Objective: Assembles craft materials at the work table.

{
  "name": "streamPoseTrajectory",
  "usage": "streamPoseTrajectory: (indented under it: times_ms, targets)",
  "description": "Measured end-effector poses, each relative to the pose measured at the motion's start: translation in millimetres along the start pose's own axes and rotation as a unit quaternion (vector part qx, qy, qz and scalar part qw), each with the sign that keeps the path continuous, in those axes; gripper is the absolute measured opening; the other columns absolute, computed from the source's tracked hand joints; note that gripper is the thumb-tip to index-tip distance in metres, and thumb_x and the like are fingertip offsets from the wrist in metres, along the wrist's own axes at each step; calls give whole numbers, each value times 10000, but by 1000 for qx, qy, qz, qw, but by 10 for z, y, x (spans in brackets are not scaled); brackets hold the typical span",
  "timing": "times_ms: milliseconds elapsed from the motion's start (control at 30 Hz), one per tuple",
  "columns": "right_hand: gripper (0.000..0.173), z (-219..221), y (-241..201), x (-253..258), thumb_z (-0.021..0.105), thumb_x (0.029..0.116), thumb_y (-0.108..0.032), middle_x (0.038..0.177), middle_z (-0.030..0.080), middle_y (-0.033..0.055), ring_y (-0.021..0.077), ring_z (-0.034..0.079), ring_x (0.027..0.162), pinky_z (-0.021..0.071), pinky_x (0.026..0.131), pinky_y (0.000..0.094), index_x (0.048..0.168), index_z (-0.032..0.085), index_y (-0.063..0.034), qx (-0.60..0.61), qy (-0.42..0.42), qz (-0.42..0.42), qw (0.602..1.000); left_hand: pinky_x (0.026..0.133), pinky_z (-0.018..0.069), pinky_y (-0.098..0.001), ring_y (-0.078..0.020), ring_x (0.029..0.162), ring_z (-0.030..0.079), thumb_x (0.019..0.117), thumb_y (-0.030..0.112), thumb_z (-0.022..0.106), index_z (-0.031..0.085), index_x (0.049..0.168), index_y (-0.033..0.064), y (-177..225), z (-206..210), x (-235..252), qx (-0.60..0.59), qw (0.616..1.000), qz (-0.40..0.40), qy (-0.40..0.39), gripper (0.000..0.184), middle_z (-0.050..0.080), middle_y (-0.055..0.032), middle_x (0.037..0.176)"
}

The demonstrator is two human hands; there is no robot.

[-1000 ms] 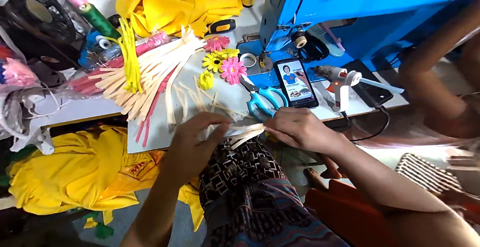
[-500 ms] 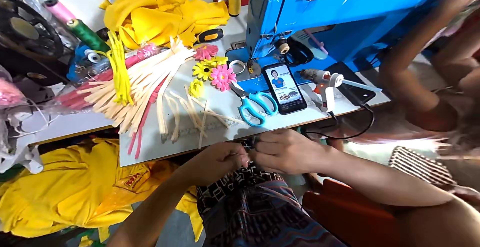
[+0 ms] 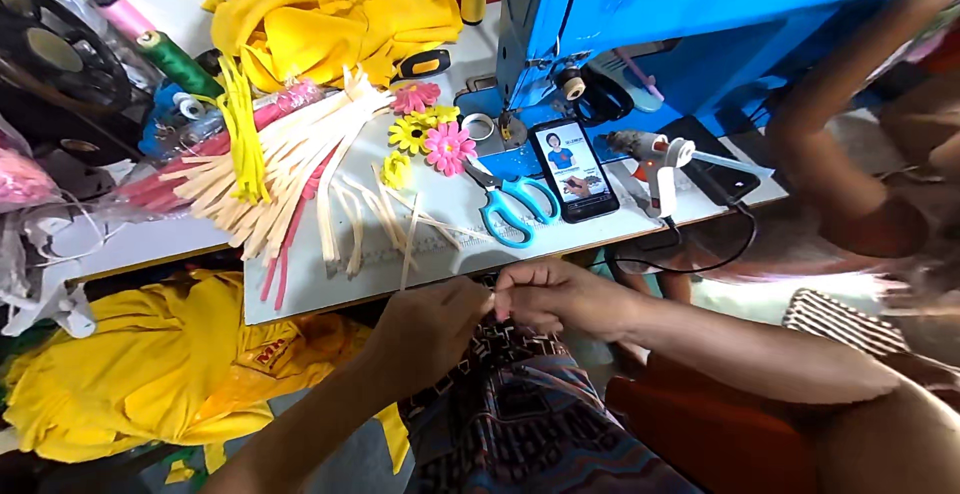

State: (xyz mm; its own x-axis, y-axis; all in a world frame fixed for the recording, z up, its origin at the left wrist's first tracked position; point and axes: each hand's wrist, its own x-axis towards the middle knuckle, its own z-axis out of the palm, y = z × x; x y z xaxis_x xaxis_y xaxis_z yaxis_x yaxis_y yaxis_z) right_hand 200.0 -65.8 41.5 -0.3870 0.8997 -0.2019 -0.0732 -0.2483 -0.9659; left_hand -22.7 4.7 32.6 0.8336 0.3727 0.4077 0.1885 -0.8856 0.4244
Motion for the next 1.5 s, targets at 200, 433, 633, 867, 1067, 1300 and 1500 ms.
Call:
streamPoseTrajectory:
  times_ms: [200, 433, 633, 867, 1067, 1300, 1500]
  targets:
    - [276, -241, 6, 33, 563, 1044, -266, 977, 729, 66, 200, 674, 947, 525, 872, 378, 1135, 726, -63, -567, 77, -350, 742, 625, 412, -113, 65, 654, 481, 1076, 205, 479, 676, 988, 59, -126, -97, 88, -311, 920, -212, -115, 260, 559, 80, 756]
    - [195, -246, -6, 38, 554, 1014, -101, 896, 703, 43, 243, 639, 970, 426, 971, 463, 1021, 748, -112, -677, 76, -399, 613, 573, 367, -92, 86, 615, 440, 1074, 155, 457, 643, 936, 109, -147, -30, 92, -422, 860, -254, -137, 236, 509, 137, 723]
    - [228, -96, -53, 1, 485, 1023, -41, 850, 677, 107, 271, 652, 794, 500, 680, 401, 924, 690, -32, -684, -28, -358, 635, 648, 453, -229, -34, 680, 513, 1073, 242, 496, 678, 1030, 32, -125, -76, 80, -262, 902, -241, -243, 281, 596, -6, 800]
    - [180, -64, -110, -56, 652, 981, -131, 794, 678, 54, 6, 593, 721, 473, 652, 133, 927, 723, 26, -277, -124, -252, 919, 628, 431, -58, 136, 696, 527, 1041, 141, 545, 690, 920, 63, -151, -124, 40, -488, 813, -129, -290, 204, 623, 138, 785]
    - [343, -122, -14, -74, 763, 921, -174, 1061, 719, -24, -24, 657, 975, 556, 866, 159, 1192, 679, 19, -84, -147, -218, 961, 560, 384, -53, 141, 637, 491, 1056, 226, 550, 680, 925, 189, -177, -128, -32, -547, 794, -169, -205, 189, 612, 202, 767]
    - [271, -260, 20, -13, 606, 1025, -145, 1060, 723, 41, -14, 652, 969, 537, 850, 142, 1204, 691, 40, -148, -176, -260, 938, 603, 413, -53, 142, 681, 513, 1060, 227, 542, 679, 942, 177, -201, -102, -35, -561, 784, -140, -227, 187, 622, 195, 803]
    - [260, -157, -62, -31, 537, 1019, -100, 1092, 722, 107, 238, 667, 1032, 532, 902, 358, 1213, 709, -102, -530, -8, -410, 742, 477, 334, -75, 107, 537, 426, 1050, 212, 529, 694, 911, 232, -177, -112, -21, -623, 712, -242, -216, 216, 587, 179, 712]
